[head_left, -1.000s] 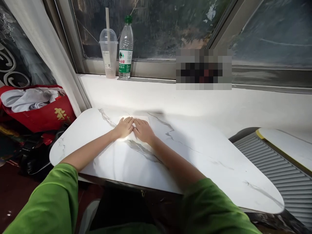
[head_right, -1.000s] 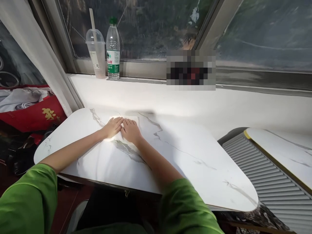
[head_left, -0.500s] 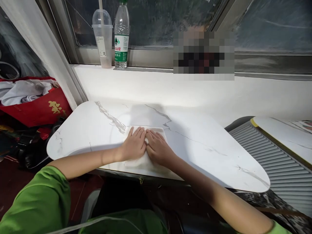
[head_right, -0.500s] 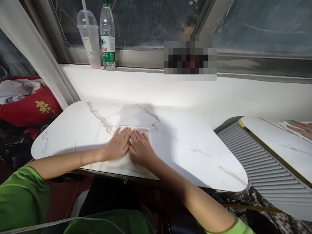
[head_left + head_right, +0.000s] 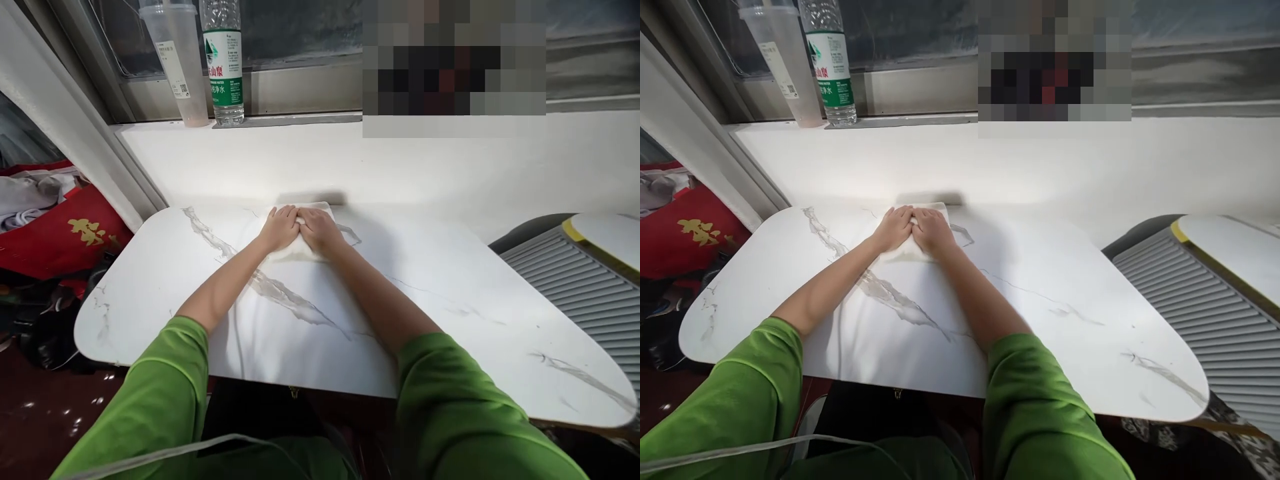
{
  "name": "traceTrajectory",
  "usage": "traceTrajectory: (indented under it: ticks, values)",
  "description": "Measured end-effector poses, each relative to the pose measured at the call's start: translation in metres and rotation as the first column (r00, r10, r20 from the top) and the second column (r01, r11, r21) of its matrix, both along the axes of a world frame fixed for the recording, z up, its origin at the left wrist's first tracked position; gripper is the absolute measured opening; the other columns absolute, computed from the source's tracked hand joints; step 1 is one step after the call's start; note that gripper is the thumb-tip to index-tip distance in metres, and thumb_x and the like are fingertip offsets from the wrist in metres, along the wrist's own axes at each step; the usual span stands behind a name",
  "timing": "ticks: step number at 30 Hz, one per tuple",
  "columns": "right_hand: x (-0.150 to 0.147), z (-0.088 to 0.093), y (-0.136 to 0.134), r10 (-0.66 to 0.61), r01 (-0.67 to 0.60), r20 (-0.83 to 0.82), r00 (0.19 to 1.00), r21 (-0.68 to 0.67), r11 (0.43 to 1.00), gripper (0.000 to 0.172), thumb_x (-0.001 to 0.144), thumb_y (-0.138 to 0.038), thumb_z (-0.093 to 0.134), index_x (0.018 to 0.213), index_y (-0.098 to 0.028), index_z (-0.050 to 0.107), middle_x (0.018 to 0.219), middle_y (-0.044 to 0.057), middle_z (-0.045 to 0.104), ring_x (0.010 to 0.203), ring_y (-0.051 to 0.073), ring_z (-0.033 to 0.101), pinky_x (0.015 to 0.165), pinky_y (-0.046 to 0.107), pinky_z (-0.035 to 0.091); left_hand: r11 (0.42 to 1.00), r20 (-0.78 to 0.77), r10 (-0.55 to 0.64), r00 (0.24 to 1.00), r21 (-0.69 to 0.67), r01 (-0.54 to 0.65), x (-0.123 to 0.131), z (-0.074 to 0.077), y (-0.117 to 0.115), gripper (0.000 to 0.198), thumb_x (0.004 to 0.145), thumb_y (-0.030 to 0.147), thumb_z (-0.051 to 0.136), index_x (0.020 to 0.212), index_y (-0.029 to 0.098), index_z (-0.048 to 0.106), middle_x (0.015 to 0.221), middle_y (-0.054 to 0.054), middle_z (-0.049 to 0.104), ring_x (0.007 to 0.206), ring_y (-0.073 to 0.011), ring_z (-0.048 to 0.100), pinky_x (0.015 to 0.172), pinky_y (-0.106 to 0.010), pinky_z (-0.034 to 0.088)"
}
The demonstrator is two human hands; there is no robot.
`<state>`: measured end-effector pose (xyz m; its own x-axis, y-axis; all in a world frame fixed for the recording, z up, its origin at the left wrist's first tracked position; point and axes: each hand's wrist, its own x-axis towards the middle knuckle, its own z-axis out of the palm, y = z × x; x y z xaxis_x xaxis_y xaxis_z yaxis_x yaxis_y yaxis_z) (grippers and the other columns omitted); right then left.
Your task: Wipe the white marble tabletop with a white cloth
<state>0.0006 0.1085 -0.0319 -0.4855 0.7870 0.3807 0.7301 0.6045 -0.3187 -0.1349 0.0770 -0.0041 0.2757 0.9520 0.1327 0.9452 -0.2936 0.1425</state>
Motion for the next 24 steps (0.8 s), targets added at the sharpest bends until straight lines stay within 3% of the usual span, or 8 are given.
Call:
traceTrajectory:
  ticks: [3,7,14,17,20,24]
  values:
    - [0.006,-0.003,-0.005,0.022,-0.022,0.002,1.000,0.002,1.000,0.044,0.085,-0.016,0.037,0.124,-0.012,0.059,0.131,0.016,0.065,0.121,0.030,0.056,0.110,0.046,0.037,1.000,0.011,0.006,1.000,-0.011,-0.006,0.003,0.001,-0.008,0.051,0.098,0.015,0.029,0.148,0.008,0.041,0.159,-0.014,0.040,0.149,-0.0223,0.033,0.124,-0.048,0.019]
    - [0.029,-0.003,-0.037,0.063,-0.064,0.053,0.997,0.012,0.998,0.048,0.088,-0.017,0.036,0.130,-0.011,0.056,0.139,0.017,0.060,0.129,0.032,0.052,0.112,0.050,0.036,0.998,0.031,-0.010,0.999,-0.064,0.012,0.018,0.002,-0.041,0.053,0.100,0.019,0.027,0.151,0.007,0.036,0.162,-0.014,0.034,0.152,-0.0234,0.027,0.125,-0.049,0.014]
    - [0.114,0.001,-0.134,0.118,-0.124,0.102,0.988,0.058,0.991,0.051,0.094,-0.025,0.031,0.139,-0.012,0.051,0.144,0.015,0.057,0.135,0.030,0.049,0.112,0.051,0.038,0.991,0.034,-0.061,0.998,-0.119,0.065,0.092,0.001,-0.129,0.059,0.100,0.024,0.026,0.154,0.001,0.028,0.163,-0.019,0.028,0.154,-0.0286,0.021,0.125,-0.055,0.012]
    - [0.146,0.000,-0.159,0.086,-0.095,0.112,0.990,0.077,0.992,0.052,0.092,-0.025,0.033,0.140,-0.014,0.051,0.143,0.014,0.058,0.136,0.030,0.049,0.112,0.053,0.039,0.982,0.045,-0.129,0.991,-0.130,0.134,0.120,0.002,-0.149,0.061,0.099,0.026,0.029,0.154,0.000,0.029,0.163,-0.019,0.028,0.154,-0.0298,0.020,0.125,-0.056,0.011]
    - [0.162,-0.002,-0.161,0.031,-0.039,0.103,0.994,0.075,0.996,0.050,0.089,-0.025,0.036,0.133,-0.013,0.056,0.138,0.016,0.061,0.132,0.032,0.052,0.111,0.053,0.040,0.974,0.066,-0.180,0.982,-0.127,0.187,0.136,0.001,-0.145,0.060,0.099,0.026,0.029,0.153,0.000,0.031,0.163,-0.019,0.029,0.153,-0.0296,0.022,0.125,-0.056,0.011]
    - [0.158,-0.001,-0.128,-0.044,0.041,0.083,0.996,0.030,0.999,0.047,0.086,-0.022,0.038,0.127,-0.014,0.059,0.133,0.017,0.064,0.127,0.033,0.055,0.107,0.053,0.042,0.970,0.075,-0.199,0.977,-0.125,0.207,0.138,-0.001,-0.105,0.059,0.099,0.023,0.026,0.153,0.001,0.031,0.162,-0.018,0.031,0.153,-0.0276,0.024,0.126,-0.054,0.012]
